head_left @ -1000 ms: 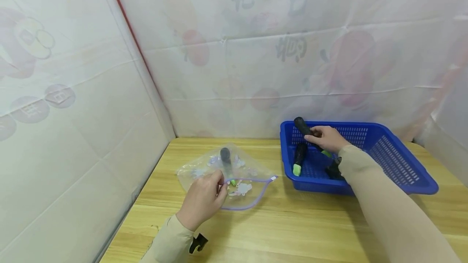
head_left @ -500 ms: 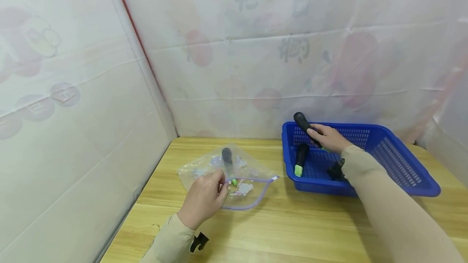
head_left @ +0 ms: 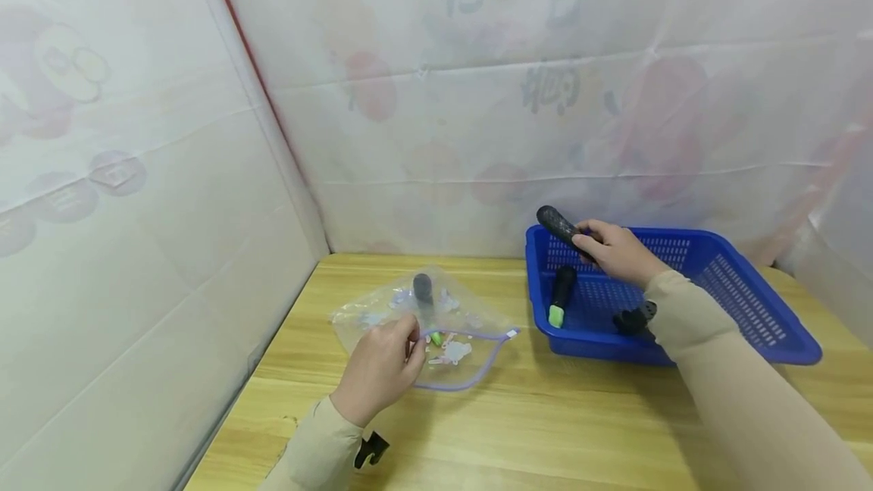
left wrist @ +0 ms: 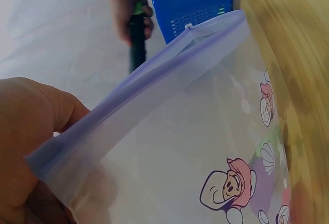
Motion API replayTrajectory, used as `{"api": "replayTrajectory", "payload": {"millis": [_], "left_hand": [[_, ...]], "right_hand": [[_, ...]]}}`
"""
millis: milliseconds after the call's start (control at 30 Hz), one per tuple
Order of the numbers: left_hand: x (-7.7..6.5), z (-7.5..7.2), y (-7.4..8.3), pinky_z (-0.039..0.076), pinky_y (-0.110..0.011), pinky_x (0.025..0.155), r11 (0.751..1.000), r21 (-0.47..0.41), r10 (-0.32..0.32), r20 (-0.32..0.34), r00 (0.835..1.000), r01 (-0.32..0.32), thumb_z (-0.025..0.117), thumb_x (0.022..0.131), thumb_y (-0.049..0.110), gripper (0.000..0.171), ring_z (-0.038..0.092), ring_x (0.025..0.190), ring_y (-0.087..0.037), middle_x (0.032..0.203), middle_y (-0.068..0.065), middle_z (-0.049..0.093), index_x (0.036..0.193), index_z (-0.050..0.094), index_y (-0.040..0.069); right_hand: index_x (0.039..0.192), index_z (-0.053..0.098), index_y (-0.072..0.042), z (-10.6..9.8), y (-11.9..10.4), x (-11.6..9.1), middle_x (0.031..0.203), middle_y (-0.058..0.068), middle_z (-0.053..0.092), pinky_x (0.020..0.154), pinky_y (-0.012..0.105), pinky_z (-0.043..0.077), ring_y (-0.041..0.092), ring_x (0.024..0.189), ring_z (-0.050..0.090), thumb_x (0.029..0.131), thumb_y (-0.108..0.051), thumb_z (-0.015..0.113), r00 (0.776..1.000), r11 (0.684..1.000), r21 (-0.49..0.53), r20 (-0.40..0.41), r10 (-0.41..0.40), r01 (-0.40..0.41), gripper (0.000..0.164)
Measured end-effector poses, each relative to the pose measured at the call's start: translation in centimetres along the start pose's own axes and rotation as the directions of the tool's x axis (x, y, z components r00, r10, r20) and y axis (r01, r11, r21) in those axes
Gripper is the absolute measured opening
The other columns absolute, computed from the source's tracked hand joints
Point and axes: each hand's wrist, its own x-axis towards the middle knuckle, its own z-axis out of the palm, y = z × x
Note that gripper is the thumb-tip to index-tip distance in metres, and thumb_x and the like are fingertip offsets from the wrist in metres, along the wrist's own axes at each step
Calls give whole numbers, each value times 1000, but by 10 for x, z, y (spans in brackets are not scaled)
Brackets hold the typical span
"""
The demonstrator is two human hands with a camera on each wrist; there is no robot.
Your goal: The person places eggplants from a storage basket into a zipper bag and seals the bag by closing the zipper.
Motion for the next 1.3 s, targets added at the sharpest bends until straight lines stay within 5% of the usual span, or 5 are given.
{"api": "replayTrajectory", "payload": {"millis": [333,633,1033,1300], "left_hand": [[-3,-3,-1,28,-13,42,1000,-4,-8,0,1000,8,67,80,4,23,33,47,3,58,15,40,73,49,16],[-6,-6,-2,28,-14,42,1000,7,-4,-15,1000,4,68,79,3,24,33,49,2,58,15,39,73,48,15],[-10,-4,-3,28,-12,43,1000,-11,7,-27,1000,-7,70,83,8,24,33,49,3,58,13,41,72,49,14],[-9,-5,-4,29,-12,44,1000,3,20,-34,999,-20,70,83,9,23,34,49,2,58,13,42,73,50,14]], "right_hand": [[142,39,-8,13,-56,-31,92,14,61,48,34,41,24,63,50,104,-28,39,992,987,94,-32,-124,127,43],[143,41,-10,49,-94,-45,83,14,59,47,31,42,17,55,47,104,-25,40,949,938,146,-20,-314,314,42],[122,55,-13,64,-109,-61,87,-6,63,50,27,40,12,53,45,102,-18,47,914,903,140,-41,-405,406,23],[130,47,-14,64,-115,-68,93,-4,61,58,28,45,9,70,55,97,-14,56,880,877,126,51,-473,464,35]]}}
